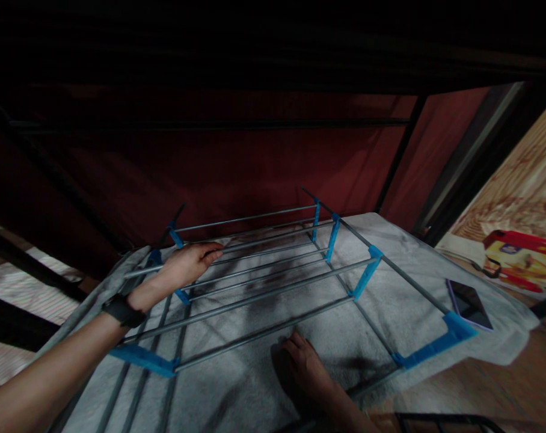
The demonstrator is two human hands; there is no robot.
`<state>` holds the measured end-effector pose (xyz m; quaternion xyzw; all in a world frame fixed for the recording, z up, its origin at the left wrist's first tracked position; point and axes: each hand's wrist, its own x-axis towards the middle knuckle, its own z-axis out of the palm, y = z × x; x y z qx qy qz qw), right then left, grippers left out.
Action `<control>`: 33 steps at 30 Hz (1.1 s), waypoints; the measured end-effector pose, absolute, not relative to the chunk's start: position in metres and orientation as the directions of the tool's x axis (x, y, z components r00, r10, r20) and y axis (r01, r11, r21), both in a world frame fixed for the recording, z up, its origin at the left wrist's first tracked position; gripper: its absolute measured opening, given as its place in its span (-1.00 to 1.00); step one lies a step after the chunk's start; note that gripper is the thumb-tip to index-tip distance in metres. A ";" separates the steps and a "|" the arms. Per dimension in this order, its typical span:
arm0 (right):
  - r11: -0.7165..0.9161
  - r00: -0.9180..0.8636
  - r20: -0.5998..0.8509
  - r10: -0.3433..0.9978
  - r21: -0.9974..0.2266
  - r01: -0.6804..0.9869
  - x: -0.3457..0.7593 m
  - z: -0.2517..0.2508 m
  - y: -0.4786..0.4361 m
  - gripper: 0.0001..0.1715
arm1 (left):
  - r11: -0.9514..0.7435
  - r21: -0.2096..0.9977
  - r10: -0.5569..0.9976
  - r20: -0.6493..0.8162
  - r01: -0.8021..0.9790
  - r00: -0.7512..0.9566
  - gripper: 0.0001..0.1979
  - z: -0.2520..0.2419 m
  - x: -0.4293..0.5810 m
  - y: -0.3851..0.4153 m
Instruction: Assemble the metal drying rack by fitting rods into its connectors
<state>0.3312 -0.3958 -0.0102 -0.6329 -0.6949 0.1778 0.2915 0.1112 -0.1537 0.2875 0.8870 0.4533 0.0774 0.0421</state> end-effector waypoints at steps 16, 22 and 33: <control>0.098 -0.011 0.141 0.990 -0.630 0.770 0.329 -0.006 -0.397 -0.58 | -0.638 0.158 0.769 0.101 0.753 0.631 -0.40 0.275 0.110 -0.140; 0.093 -0.015 0.127 0.992 -0.641 0.762 0.330 0.001 -0.399 -0.60 | -0.656 0.081 0.755 0.094 0.751 0.649 -0.52 0.268 0.115 -0.138; 0.134 -0.107 0.086 0.991 -0.761 0.634 0.351 -0.010 -0.405 -0.62 | -0.708 -0.143 0.695 0.035 0.692 0.718 -0.63 0.253 0.127 -0.147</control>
